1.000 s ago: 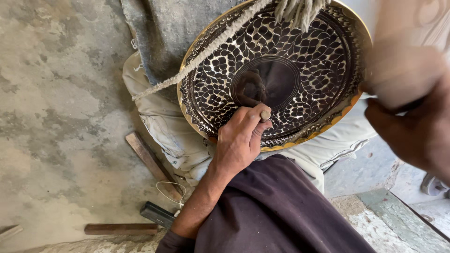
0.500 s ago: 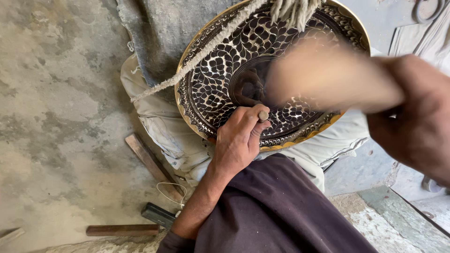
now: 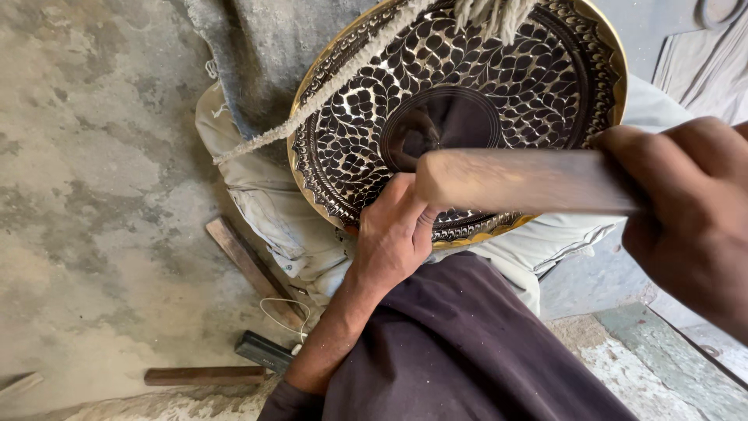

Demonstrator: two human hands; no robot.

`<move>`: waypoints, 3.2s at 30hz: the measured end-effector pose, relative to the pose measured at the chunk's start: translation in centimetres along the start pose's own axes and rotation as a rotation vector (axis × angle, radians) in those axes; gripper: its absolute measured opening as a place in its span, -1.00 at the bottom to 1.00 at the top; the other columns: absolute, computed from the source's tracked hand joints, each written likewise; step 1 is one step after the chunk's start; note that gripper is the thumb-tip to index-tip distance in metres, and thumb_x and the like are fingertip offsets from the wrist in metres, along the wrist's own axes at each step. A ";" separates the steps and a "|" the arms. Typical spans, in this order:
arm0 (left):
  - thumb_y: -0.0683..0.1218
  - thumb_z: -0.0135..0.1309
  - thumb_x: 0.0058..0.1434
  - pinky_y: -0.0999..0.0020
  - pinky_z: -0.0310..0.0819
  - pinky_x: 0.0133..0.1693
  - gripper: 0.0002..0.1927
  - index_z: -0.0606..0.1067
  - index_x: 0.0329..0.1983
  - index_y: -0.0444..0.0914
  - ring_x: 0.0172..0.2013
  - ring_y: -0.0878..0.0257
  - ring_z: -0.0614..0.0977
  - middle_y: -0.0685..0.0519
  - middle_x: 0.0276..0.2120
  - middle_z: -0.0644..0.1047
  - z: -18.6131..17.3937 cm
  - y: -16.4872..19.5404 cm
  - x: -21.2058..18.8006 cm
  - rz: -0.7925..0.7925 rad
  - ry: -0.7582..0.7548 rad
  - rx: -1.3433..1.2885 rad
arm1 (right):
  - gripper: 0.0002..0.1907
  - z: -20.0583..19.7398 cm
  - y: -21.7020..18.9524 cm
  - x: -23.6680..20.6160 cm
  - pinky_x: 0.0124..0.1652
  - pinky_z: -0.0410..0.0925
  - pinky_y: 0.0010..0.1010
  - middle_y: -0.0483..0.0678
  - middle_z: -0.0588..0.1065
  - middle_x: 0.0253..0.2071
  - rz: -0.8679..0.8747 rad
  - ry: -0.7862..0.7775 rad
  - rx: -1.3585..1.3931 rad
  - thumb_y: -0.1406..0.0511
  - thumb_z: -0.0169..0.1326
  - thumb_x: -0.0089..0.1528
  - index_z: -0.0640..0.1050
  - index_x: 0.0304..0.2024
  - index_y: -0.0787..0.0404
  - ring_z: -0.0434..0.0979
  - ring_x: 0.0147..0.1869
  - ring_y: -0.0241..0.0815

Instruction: The person sits on the floor with an ornate brass tray on their lap and engraves its surface, holding a small punch against the metal and striking it with a wooden mallet. They reposition the punch repeatedly across the patterned area and occasionally pause to reposition the tray.

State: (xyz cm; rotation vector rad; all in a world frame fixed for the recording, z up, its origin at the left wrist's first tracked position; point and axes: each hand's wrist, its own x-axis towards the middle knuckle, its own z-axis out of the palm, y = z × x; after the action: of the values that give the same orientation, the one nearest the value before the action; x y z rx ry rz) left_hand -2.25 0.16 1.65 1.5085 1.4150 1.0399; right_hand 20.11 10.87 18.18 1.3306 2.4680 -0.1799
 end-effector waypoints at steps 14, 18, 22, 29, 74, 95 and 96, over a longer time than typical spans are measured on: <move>-0.18 -0.08 0.54 0.29 0.73 -0.14 -0.67 0.35 0.34 -0.14 -0.11 0.11 0.69 -0.03 0.00 0.51 0.1 -0.7 -0.4 0.020 -0.025 0.005 | -0.43 -2.0 -1.8 -1.0 -0.21 0.46 -0.22 0.07 0.53 -0.29 0.121 -0.058 0.108 0.51 0.29 -0.01 0.55 0.08 0.28 0.56 -0.27 -0.05; -0.12 0.00 0.52 0.32 0.74 -0.14 -0.70 0.39 0.28 -0.11 -0.14 0.16 0.71 -0.01 -0.01 0.53 0.3 -0.8 -0.5 0.011 -0.031 0.015 | -0.38 -1.8 -1.8 -1.3 -0.22 0.48 -0.27 0.07 0.53 -0.25 0.146 -0.100 0.018 0.51 0.29 0.00 0.59 0.14 0.21 0.56 -0.26 -0.08; -0.14 0.00 0.51 0.34 0.72 -0.16 -0.74 0.42 0.23 -0.17 -0.14 0.19 0.71 0.00 -0.02 0.55 -0.2 -0.1 -0.2 0.044 0.021 0.007 | -0.48 0.5 -0.5 -2.6 -0.20 0.47 -0.23 0.04 0.55 -0.30 0.133 -0.050 0.014 0.50 0.29 0.02 0.63 0.06 0.20 0.56 -0.28 -0.05; -0.24 0.03 0.49 0.50 0.66 -0.27 -0.83 0.32 0.05 -0.36 -0.24 0.34 0.68 -0.02 -0.13 0.54 -6.3 3.0 -1.6 -0.166 0.278 -0.241 | -0.78 9.6 4.6 -8.0 -0.22 0.52 -0.32 0.11 0.56 -0.22 0.536 0.164 0.693 0.42 0.21 0.35 0.52 0.00 0.42 0.63 -0.23 -0.15; -0.02 -0.01 0.43 -0.02 0.47 -0.22 -0.71 0.50 0.05 -0.31 -0.20 -0.21 0.62 -0.21 -0.18 0.59 -8.8 6.1 -9.9 -0.141 0.495 0.567 | -0.56 16.2 3.2 -12.2 -0.08 0.39 -0.28 0.04 0.58 -0.19 0.755 0.593 1.070 0.25 0.34 0.10 0.57 -0.04 0.34 0.54 -0.16 -0.13; -0.17 0.26 0.22 0.33 0.72 -0.22 -0.72 0.50 -0.03 -0.26 -0.23 0.21 0.77 0.02 -0.21 0.68 -1.3 4.3 -2.2 -0.104 0.206 0.049 | -0.47 17.4 4.1 -11.5 -0.07 0.41 -0.26 0.07 0.58 -0.12 0.822 0.479 1.051 0.23 0.38 0.10 0.55 0.04 0.34 0.57 -0.11 -0.11; -0.16 0.26 0.21 0.34 0.72 -0.23 -0.70 0.51 0.00 -0.25 -0.23 0.20 0.77 0.02 -0.22 0.68 -1.0 4.3 -1.8 -0.123 0.180 0.044 | -0.42 17.0 4.3 -11.3 -0.08 0.43 -0.24 0.10 0.57 -0.12 0.824 0.444 1.079 0.23 0.37 0.10 0.50 0.09 0.36 0.57 -0.12 -0.08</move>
State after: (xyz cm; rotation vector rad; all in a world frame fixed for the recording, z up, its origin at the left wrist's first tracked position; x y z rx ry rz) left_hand -1.81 -1.83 5.95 1.3668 1.6438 1.0958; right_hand 33.28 -0.19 6.33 2.9397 1.8236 -1.2096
